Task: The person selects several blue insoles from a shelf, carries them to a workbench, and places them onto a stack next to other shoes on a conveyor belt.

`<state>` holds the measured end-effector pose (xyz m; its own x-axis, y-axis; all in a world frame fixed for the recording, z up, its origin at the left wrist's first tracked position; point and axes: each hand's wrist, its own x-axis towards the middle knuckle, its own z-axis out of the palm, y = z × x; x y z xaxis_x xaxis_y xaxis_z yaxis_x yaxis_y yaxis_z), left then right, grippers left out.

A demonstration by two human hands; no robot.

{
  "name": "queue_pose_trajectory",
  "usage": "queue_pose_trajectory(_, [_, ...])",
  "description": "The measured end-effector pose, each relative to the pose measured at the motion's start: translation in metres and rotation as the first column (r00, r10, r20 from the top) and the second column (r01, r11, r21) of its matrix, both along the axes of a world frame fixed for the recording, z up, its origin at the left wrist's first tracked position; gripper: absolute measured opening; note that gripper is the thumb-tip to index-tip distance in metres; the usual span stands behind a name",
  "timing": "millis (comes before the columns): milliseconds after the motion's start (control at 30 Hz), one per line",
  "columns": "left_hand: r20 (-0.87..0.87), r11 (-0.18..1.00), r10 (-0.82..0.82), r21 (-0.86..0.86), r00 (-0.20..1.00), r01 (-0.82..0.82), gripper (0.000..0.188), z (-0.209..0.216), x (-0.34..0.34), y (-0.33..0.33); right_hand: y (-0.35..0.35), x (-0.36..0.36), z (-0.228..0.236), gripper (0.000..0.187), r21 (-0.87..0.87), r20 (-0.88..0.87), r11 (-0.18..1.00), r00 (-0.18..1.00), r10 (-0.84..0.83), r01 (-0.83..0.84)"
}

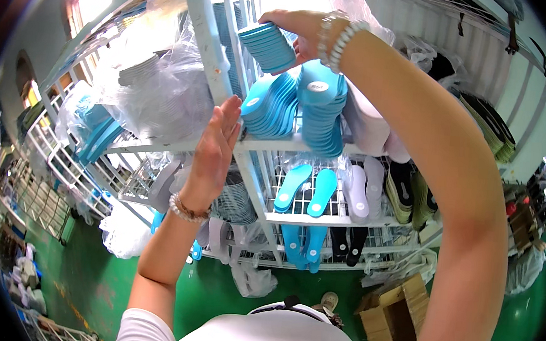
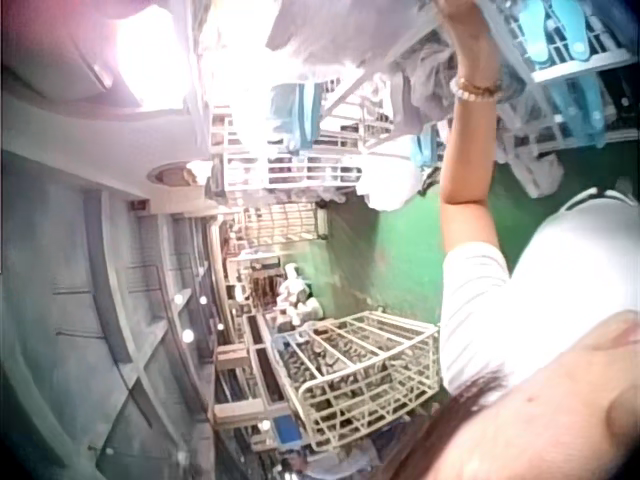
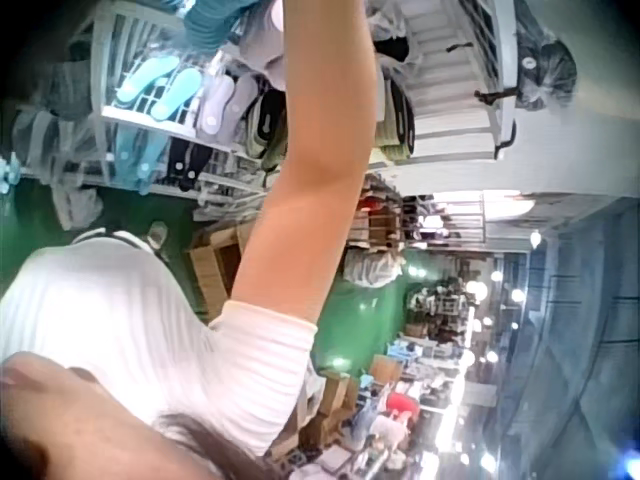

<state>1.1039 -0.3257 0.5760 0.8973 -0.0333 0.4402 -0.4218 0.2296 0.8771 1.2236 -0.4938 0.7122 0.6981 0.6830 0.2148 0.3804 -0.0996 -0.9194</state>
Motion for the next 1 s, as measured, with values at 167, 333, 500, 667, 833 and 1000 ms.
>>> queue_pose_trajectory(167, [0.047, 0.974, -0.225, -0.019, 0.973, 0.226, 0.063, -0.036, -0.008, 0.023, 0.03, 0.039, -0.027, 0.048, -0.201, 0.486, 0.936, 0.859, -0.161, 0.289])
queue_pose_trajectory(333, [0.013, 0.961, -0.247, -0.124, 0.969, 0.247, 0.063, -0.033, -0.015, 0.027, 0.061, 0.026, -0.046, 0.053, 0.018, -0.518, 0.852, 0.733, -0.44, 0.524])
queue_pose_trajectory(500, [0.243, 0.995, 0.053, 0.064, 0.969, -0.071, 0.051, -0.023, -0.003, 0.003, 0.066, 0.019, -0.046, 0.044, -0.055, -0.402, 0.645, 0.574, -0.713, 0.762])
queue_pose_trajectory(667, [0.625, 0.869, 0.305, 0.126, 0.719, -0.478, 0.051, -0.01, 0.007, -0.011, 0.073, 0.026, -0.051, 0.043, 0.069, -0.394, 0.652, 0.621, -0.678, 0.755])
queue_pose_trajectory(833, [0.368, 0.978, 0.186, 0.024, 0.911, -0.209, 0.054, -0.038, 0.011, -0.011, 0.08, 0.033, -0.064, 0.042, 0.161, -0.376, 0.68, 0.682, -0.628, 0.715])
queue_pose_trajectory(1000, [0.115, 0.99, 0.14, -0.05, 0.983, -0.134, 0.057, -0.059, 0.012, -0.018, 0.096, 0.036, -0.077, 0.041, 0.236, -0.346, 0.714, 0.744, -0.572, 0.659])
